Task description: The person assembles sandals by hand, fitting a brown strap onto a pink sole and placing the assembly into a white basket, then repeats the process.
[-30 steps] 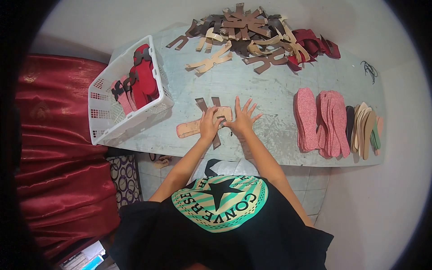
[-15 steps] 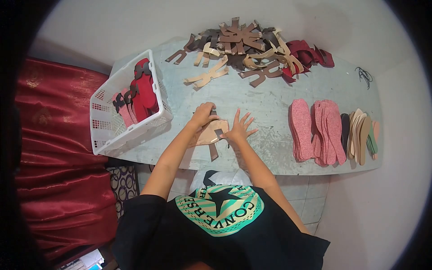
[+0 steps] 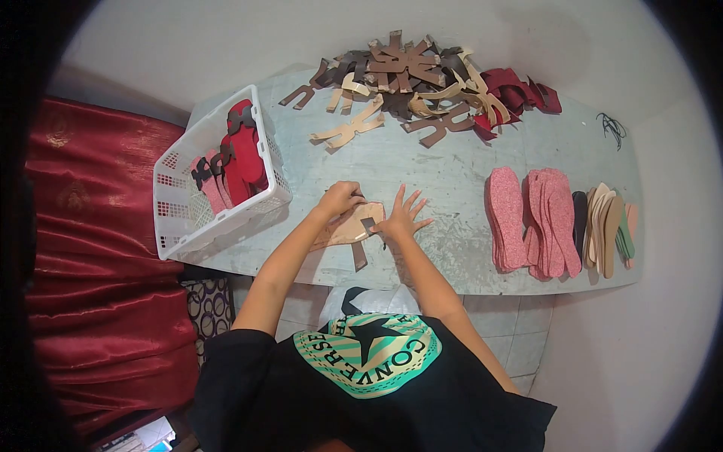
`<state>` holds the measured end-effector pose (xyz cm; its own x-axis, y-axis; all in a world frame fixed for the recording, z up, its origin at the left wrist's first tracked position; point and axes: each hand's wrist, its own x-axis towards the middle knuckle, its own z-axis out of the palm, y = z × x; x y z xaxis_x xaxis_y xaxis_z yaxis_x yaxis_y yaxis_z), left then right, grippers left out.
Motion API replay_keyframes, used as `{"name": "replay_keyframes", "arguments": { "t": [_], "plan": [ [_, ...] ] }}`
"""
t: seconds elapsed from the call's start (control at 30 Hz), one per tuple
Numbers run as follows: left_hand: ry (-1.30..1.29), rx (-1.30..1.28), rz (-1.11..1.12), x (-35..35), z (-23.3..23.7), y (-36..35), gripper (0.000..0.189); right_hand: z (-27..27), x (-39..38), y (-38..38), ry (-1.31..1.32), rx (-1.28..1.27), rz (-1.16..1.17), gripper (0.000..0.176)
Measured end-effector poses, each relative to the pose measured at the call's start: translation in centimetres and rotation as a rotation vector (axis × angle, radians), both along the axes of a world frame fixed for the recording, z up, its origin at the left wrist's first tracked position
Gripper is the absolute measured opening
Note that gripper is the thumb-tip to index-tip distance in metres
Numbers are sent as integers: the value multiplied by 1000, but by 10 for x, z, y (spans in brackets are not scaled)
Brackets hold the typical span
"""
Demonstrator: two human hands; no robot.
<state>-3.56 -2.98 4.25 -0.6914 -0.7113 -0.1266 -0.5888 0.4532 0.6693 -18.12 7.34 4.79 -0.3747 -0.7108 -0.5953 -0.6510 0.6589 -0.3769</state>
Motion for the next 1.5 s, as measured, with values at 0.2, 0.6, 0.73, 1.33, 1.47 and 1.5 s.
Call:
{"name": "replay_keyframes", "arguments": {
  "t": [0.2, 0.6, 0.73, 1.33, 1.47, 1.5],
  "plan": [
    [144, -167, 90, 0, 5, 40, 15, 5, 2, 0, -14, 6, -27, 137],
    [215, -496, 47, 4, -32, 66, 10, 9, 2, 2, -14, -15, -44, 136],
    [168, -494, 12, 8, -32, 68, 10, 6, 3, 0, -12, -12, -54, 137],
    [157, -493, 19, 17, -49, 80, 29, 8, 3, 0, -32, -12, -75, 138],
    [146, -494, 16, 17, -48, 86, 32, 10, 3, -1, -24, 3, -72, 139],
    [161, -492, 18, 17, -48, 86, 33, 10, 3, -1, -24, 2, -73, 139]
  ]
}}
